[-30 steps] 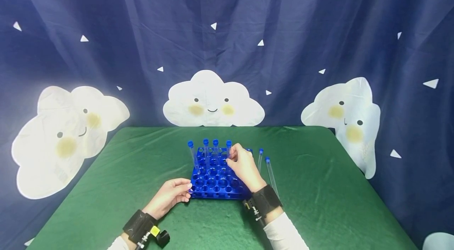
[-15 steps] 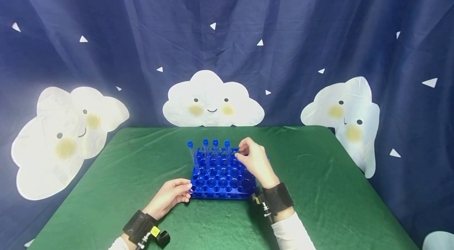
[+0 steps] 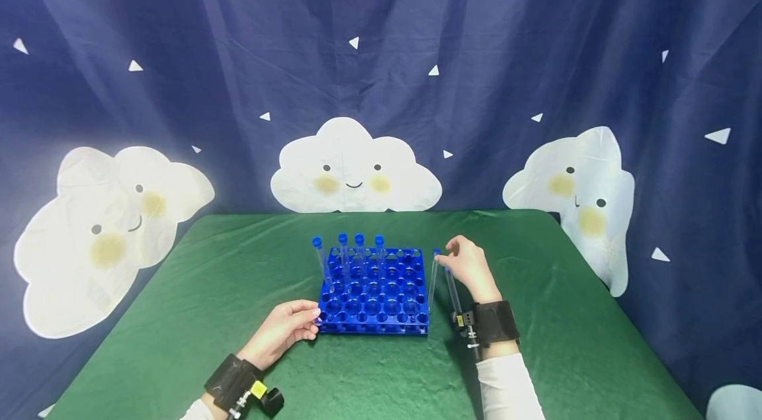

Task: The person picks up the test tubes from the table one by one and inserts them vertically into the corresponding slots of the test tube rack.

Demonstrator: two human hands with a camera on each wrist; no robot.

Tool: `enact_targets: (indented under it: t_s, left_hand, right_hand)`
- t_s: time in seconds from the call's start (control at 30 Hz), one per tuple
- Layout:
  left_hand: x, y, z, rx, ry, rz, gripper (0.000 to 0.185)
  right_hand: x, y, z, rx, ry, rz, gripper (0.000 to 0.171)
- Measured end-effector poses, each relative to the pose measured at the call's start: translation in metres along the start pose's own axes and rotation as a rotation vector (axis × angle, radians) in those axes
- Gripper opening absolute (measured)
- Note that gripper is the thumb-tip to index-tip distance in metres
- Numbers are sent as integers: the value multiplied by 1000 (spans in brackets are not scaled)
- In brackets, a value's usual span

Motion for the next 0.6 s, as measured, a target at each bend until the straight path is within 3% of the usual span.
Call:
enact_targets:
  t_s: [0.13, 0.27, 0.43, 0.6]
  left_hand:
    - [1, 0, 1, -3, -6, 8, 35]
    - [1, 0, 2, -7, -12, 11, 35]
    - [2, 0, 2, -10, -12, 11, 37]
    - [2, -1, 2, -12, -11, 14, 37]
  right_hand:
    - [4, 2, 13, 126, 43, -81, 33]
    - [9, 5, 26, 200, 61, -106, 26]
    - [15, 10, 37, 245, 43, -129, 21]
    - [20, 13, 43, 276, 60, -161, 31]
Point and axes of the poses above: each hand's wrist, its own y-axis towards the middle knuckle, its own x-axis out of the palm, z = x × y, the point moved 2 cm from there along y, towards the middle knuckle, and after that the axes turned 15 degrees about -z, right-handed, at the moved point
